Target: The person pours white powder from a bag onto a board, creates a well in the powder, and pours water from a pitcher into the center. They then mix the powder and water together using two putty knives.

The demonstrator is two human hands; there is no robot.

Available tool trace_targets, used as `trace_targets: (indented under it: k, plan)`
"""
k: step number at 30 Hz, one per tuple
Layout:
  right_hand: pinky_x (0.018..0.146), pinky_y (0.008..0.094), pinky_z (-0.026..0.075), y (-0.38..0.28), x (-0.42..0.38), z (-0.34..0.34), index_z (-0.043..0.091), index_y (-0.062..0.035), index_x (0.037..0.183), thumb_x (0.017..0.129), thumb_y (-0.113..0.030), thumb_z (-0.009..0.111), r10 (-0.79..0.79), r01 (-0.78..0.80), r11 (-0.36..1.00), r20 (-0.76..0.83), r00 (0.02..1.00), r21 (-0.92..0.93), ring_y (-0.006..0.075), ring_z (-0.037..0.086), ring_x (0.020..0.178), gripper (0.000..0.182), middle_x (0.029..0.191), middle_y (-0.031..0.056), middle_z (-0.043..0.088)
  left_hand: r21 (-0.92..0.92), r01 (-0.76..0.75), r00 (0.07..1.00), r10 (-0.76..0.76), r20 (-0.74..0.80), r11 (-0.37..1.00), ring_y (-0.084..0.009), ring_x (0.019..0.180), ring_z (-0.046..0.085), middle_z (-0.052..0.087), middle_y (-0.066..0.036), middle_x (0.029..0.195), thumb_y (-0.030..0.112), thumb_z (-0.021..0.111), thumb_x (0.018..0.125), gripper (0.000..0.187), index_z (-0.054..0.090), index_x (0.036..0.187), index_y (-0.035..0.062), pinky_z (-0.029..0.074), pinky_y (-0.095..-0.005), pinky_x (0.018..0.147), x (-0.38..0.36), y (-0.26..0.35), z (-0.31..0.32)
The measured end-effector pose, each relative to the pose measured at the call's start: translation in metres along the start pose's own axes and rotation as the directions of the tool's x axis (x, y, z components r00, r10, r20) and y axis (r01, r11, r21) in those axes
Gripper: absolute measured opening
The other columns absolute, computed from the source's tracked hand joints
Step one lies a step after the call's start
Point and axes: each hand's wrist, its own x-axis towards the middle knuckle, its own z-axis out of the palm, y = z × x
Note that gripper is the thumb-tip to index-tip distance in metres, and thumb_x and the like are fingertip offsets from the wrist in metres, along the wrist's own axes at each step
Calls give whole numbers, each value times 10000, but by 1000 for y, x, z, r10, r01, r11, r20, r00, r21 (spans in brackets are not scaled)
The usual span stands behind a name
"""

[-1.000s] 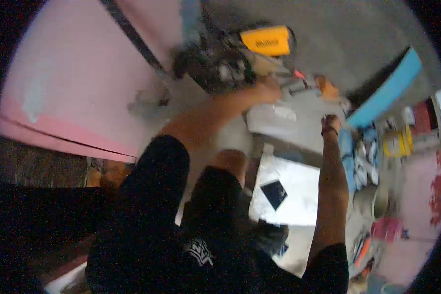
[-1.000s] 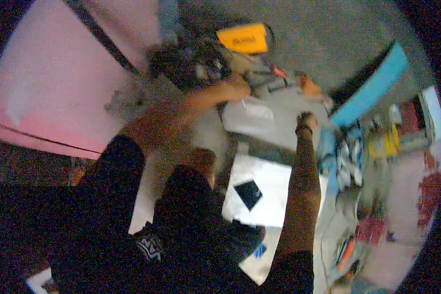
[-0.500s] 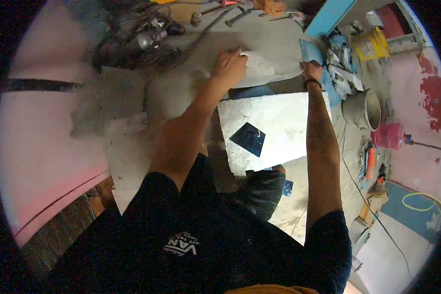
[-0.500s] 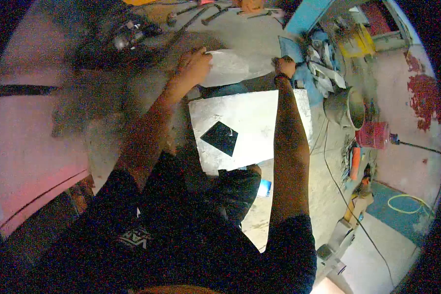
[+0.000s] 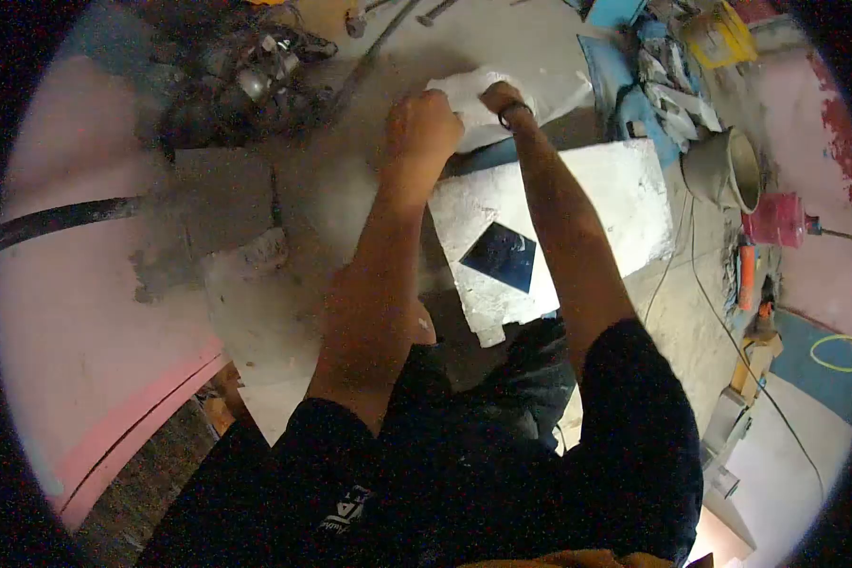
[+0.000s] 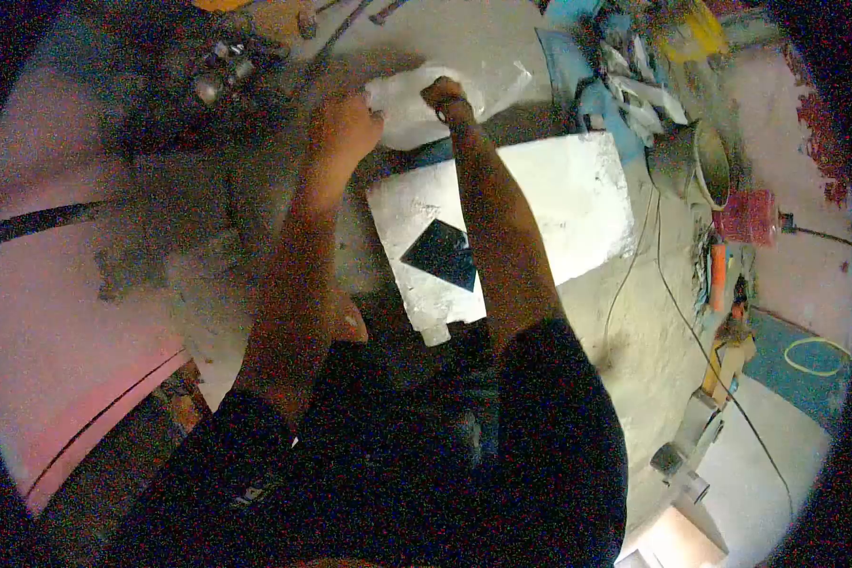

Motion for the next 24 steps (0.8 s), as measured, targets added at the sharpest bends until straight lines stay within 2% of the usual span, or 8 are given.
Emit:
trace_targets:
  k: [2,7,8,9,15,18,22,24]
  plan:
    - [718,365,468,-7,-39,-26,627,-61,786,707,-366,521,216,-216,932,32,976,293,288,598,804,332,875,156,612,-49,-74,997,75,14,996,-342,833,577,595,-196,889,175,586,677,234,613,831,1,448,-405,773,-9,-2,11]
    - [748,387,442,-13,-63,-36,621,-51,840,703,-393,498,363,-369,888,74,929,275,314,577,851,388,919,158,604,-105,-139,985,148,86,985,-342,870,568,591,-192,918,226,588,701,331,572,959,20,443,-398,772,-11,0,8]
    - [767,386,437,-2,-56,-20,619,-56,875,694,-410,505,306,-319,847,101,947,425,300,569,898,413,954,157,598,-23,-124,981,126,148,992,-334,872,569,593,-184,921,250,592,710,336,576,962,29,442,-394,769,-11,-2,2]
    - [824,352,421,40,5,66,607,-76,955,754,-407,455,169,-183,960,85,982,209,261,552,963,416,1005,135,589,-4,-121,983,120,136,993,-334,872,569,593,-184,921,250,592,710,336,576,962,29,442,-394,769,-12,-5,-2]
    - [822,388,402,22,-20,46,574,-31,976,850,-474,342,238,-320,770,217,947,552,282,554,926,516,988,142,591,-33,-143,978,146,151,989,-336,859,575,597,-180,910,246,600,686,325,591,952,60,445,-410,764,-19,-6,-10]
    - [820,368,395,26,3,72,576,-32,968,841,-483,384,36,-102,877,146,989,471,243,534,922,507,991,128,585,-52,-178,976,183,120,983,-335,850,578,600,-179,891,227,589,675,292,601,921,70,449,-416,760,-21,-6,-9]
    - [665,331,430,-2,-4,90,585,-11,930,836,-440,451,75,-51,488,17,997,871,184,546,712,459,853,91,598,-35,-147,971,151,186,988,-333,811,579,602,-166,850,262,628,702,285,576,865,34,450,-404,709,-13,-3,-4]
    - [790,347,400,-9,3,97,517,-42,1052,806,-361,474,-30,-64,600,103,994,797,244,508,887,405,1000,127,547,-52,-172,972,178,153,984,-336,807,578,599,-171,842,253,626,701,274,575,857,34,449,-405,705,-11,-1,-3]
